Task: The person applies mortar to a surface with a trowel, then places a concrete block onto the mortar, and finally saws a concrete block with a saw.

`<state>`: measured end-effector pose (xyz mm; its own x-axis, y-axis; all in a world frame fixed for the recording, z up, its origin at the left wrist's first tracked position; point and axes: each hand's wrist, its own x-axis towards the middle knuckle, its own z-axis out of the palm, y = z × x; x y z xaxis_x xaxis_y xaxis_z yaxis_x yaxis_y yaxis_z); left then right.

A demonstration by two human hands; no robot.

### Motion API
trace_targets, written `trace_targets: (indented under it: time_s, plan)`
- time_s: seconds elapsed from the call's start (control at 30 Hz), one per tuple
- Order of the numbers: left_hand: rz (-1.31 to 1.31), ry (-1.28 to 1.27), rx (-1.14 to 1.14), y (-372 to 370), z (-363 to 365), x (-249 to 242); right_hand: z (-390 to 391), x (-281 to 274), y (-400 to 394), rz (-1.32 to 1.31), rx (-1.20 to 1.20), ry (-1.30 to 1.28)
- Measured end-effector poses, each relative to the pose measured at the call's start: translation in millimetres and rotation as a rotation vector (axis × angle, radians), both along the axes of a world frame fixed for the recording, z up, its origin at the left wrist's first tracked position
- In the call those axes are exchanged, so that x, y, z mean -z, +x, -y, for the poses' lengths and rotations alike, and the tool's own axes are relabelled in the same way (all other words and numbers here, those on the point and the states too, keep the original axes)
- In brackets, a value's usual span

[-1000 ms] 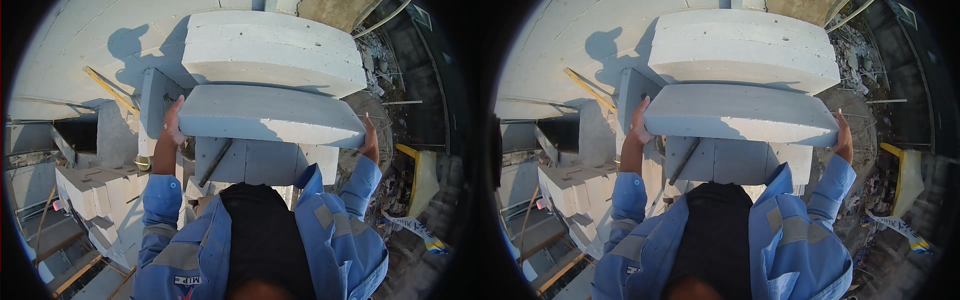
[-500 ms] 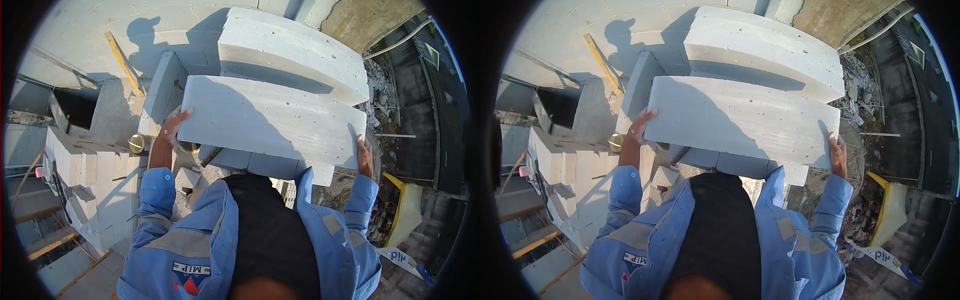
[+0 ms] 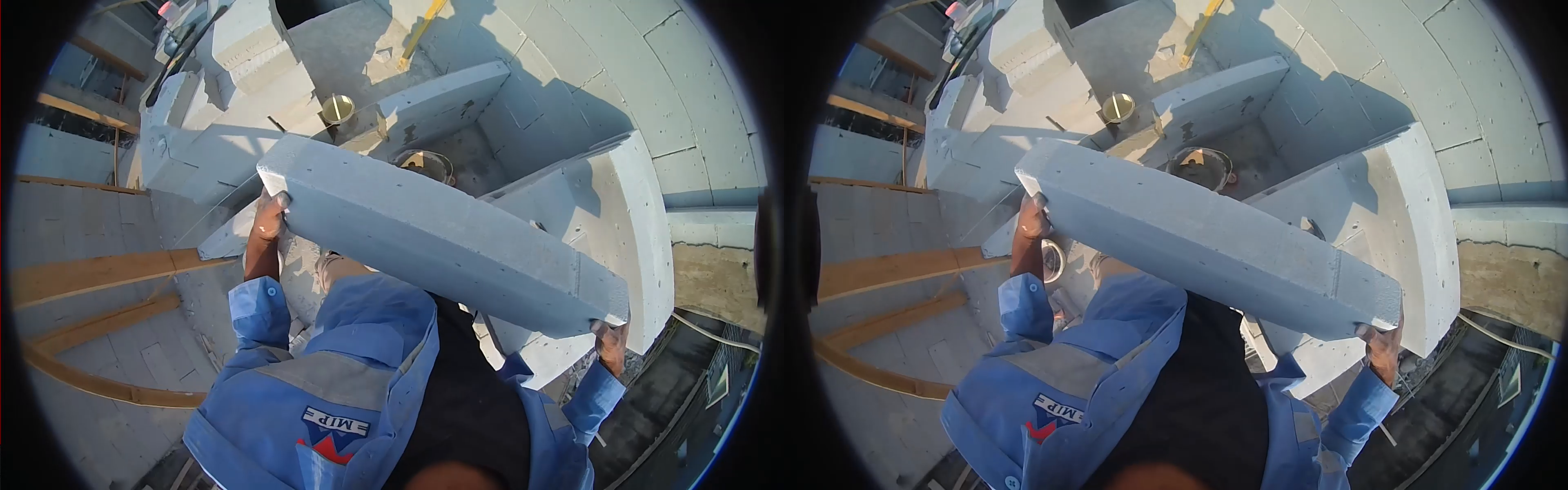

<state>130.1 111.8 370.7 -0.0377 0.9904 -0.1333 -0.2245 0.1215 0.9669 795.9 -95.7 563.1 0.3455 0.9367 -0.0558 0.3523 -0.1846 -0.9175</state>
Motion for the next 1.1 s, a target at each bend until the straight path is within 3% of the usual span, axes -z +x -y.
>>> trace_targets:
  time_s: [0.03, 0.2, 0.3, 0.4, 0.43, 0.53, 0.6, 0.67, 0.7, 0.73, 0.8, 0.87, 0.9, 0.93, 1.0, 1.1]
  plan:
    - [0.007, 0.025, 0.017, -14, 20, -10, -37, -16, -34, -0.033, -0.087, -0.063]
    - [0.148, -0.178, -0.281, -111, 128, 41, -153, -28, -136, -0.089, -0.495, -0.392]
    - [0.183, -0.266, -0.413, -151, 178, 63, -232, -31, -193, 0.343, -0.968, -0.615]
    - [0.262, -0.427, -0.461, -201, 212, 77, -299, -40, -297, 0.564, -1.191, -0.791]
    - [0.268, -0.459, -0.456, -216, 217, 72, -323, -42, -339, 0.731, -1.339, -0.814]
    - [0.335, -0.523, -0.464, -268, 223, 89, -363, -10, -426, 0.914, -1.595, -0.750]
    - [0.379, -0.628, -0.377, -308, 215, 78, -398, 20, -482, 0.944, -1.637, -0.844]
    - [0.413, -0.569, -0.228, -343, 232, 102, -409, 43, -509, 0.966, -1.594, -0.726]
    - [0.299, -0.610, -0.230, -341, 187, 74, -413, 56, -516, 0.964, -1.555, -0.766]
    - [0.185, -0.641, -0.229, -334, 142, 47, -419, 72, -521, 1.046, -1.557, -0.643]
    - [0.169, -0.649, -0.108, -344, 138, 81, -430, 110, -520, 1.162, -1.526, -0.486]
    - [-0.202, -0.312, -0.081, -338, 120, 112, -441, 154, -514, 1.205, -1.462, -0.414]
    - [-0.305, -0.274, -0.008, -338, 112, 124, -449, 176, -513, 1.218, -1.426, -0.372]
    - [-0.291, -0.260, 0.009, -335, 100, 142, -459, 198, -512, 1.233, -1.403, -0.385]
    - [-0.398, -0.284, -0.045, -325, 84, 172, -474, 238, -507, 1.293, -1.369, -0.160]
    - [-0.246, -0.367, -0.110, -310, 47, 196, -490, 294, -489, 1.385, -1.305, -0.038]
